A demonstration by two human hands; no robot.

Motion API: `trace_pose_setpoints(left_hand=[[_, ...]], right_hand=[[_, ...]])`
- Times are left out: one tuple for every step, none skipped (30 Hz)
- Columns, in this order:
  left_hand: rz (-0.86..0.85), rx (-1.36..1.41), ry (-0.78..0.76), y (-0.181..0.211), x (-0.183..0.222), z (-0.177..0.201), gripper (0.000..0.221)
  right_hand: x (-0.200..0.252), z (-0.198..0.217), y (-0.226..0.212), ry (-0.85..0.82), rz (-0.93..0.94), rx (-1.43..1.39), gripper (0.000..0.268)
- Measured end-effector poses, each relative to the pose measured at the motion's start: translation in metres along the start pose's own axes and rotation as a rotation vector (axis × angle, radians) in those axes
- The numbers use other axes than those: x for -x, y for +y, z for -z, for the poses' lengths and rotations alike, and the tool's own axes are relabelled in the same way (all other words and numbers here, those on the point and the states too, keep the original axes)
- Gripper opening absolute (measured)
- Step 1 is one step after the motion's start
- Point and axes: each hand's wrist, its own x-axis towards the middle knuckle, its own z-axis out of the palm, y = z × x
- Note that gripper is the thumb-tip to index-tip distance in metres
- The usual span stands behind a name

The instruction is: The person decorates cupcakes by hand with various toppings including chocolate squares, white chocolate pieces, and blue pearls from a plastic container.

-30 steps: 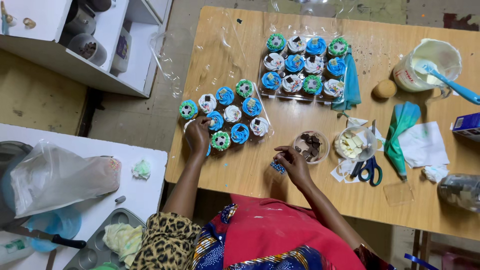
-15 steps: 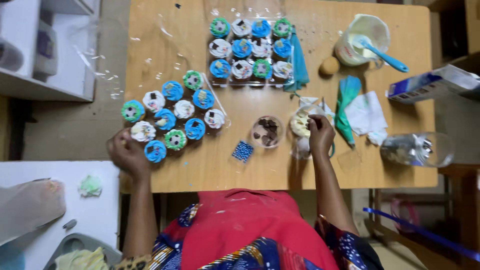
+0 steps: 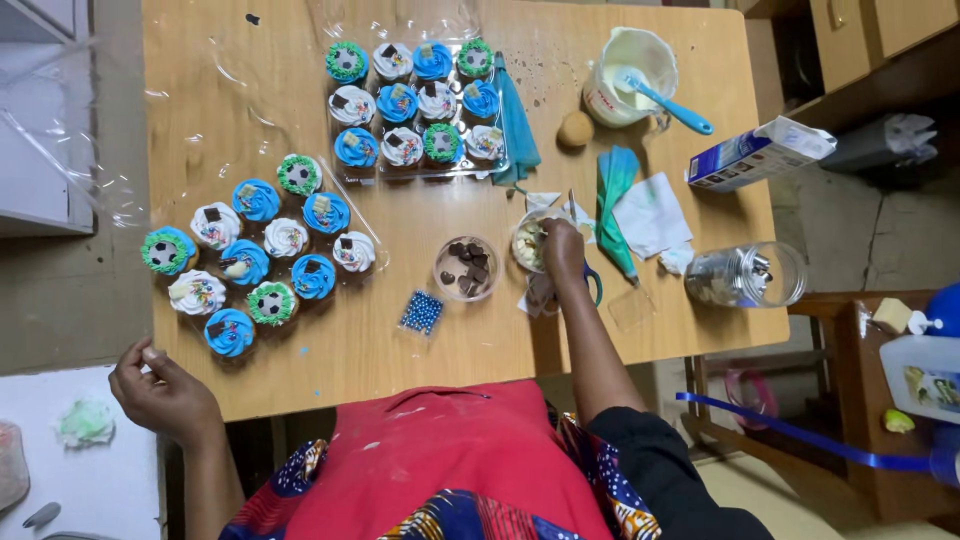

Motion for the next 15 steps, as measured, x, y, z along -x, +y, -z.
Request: trace_pose_setpoints(left_hand=[[0.007,0.039,-0.001,0.006,-0.001,-0.002,0.022],[0.015,0.073,0.001,0.01,-0.002,-0.001,0.022],[0.019,0.067,0.011,0.015,-0.001,-0.001,0.022],[0.017,0.077,0.004,0.02,-0.001,-0.001,0.022],[0.015,0.086,-0.003,0.024,-0.001,-0.001,0.022],[0.024,0.074,0.017,0.027,0.0,-0.001,0.022],[0.021,0.084,0.01,0.029,0.0,0.0,0.024],[0.016,0.095,-0.005,0.031,0.0,0.001,0.026],[0.023,0.084,0.007,0.029,0.003,0.006,0.026],[0.043,0.095,0.008,0.03,0.004,0.007,0.027],[0.062,0.106,0.009,0.031,0.005,0.008,0.027],[0.067,0.104,0.016,0.029,0.007,0.011,0.027],[0.069,0.089,0.019,0.027,0.009,0.014,0.025],[0.069,0.077,0.018,0.025,0.011,0.016,0.023],[0.073,0.077,0.022,0.025,0.014,0.019,0.023]], right_hand=[[-0.004,-0.005,-0.001,0.015,0.052,0.077,0.032],[-0.008,-0.012,-0.004,0.027,0.109,0.15,0.031],[-0.008,-0.018,0.001,0.026,0.121,0.147,0.031],[-0.014,-0.025,0.003,0.002,0.157,0.18,0.021],[-0.019,-0.033,0.005,-0.021,0.193,0.214,0.014],[-0.022,-0.032,0.004,-0.022,0.218,0.209,0.014],[-0.025,-0.03,0.002,-0.015,0.202,0.11,0.012],[-0.023,-0.03,0.003,-0.013,0.177,0.011,0.011],[-0.017,-0.02,-0.004,-0.019,0.194,0.008,0.011],[-0.013,-0.008,-0.009,0.027,0.182,-0.018,0.011],[-0.009,0.005,-0.014,0.072,0.17,-0.044,0.015],[-0.008,0.02,-0.023,0.071,0.179,-0.043,0.015],[-0.007,0.035,-0.033,0.106,0.113,-0.13,0.013],[-0.004,0.05,-0.041,0.141,0.043,-0.217,0.018],[-0.011,0.065,-0.057,0.141,0.048,-0.215,0.018]])
